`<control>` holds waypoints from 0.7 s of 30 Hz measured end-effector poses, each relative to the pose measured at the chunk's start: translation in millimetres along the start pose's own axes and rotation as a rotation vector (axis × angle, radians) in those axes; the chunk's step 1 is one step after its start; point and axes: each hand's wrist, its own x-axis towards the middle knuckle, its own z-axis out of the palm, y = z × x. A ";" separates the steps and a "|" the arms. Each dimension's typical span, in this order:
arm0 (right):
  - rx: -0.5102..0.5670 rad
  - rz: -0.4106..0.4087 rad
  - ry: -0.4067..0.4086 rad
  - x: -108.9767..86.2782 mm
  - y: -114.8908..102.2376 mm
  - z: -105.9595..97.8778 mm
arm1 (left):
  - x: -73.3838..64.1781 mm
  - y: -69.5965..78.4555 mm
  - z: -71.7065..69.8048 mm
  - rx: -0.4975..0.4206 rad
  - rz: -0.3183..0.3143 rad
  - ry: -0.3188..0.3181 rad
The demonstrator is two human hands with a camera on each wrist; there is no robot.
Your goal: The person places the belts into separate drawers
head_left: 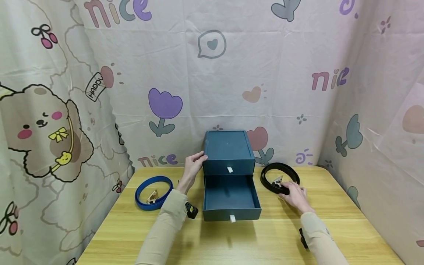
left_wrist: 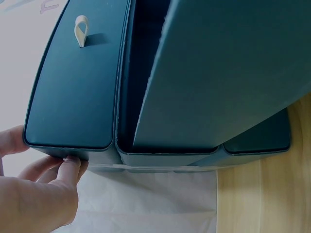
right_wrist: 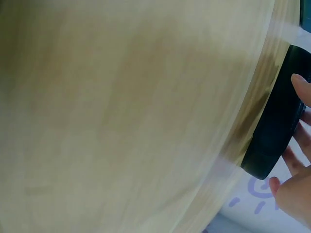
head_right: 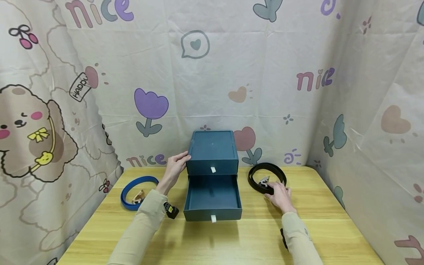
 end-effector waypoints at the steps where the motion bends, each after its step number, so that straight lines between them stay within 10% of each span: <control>1: 0.001 -0.009 -0.002 -0.1 0.1 0.2 | 0.6 -2.1 -0.2 -0.004 0.004 0.003; 21: -0.006 0.016 -0.006 3.4 -5.8 7.8 | -0.7 -2.4 -0.6 -0.005 0.008 0.003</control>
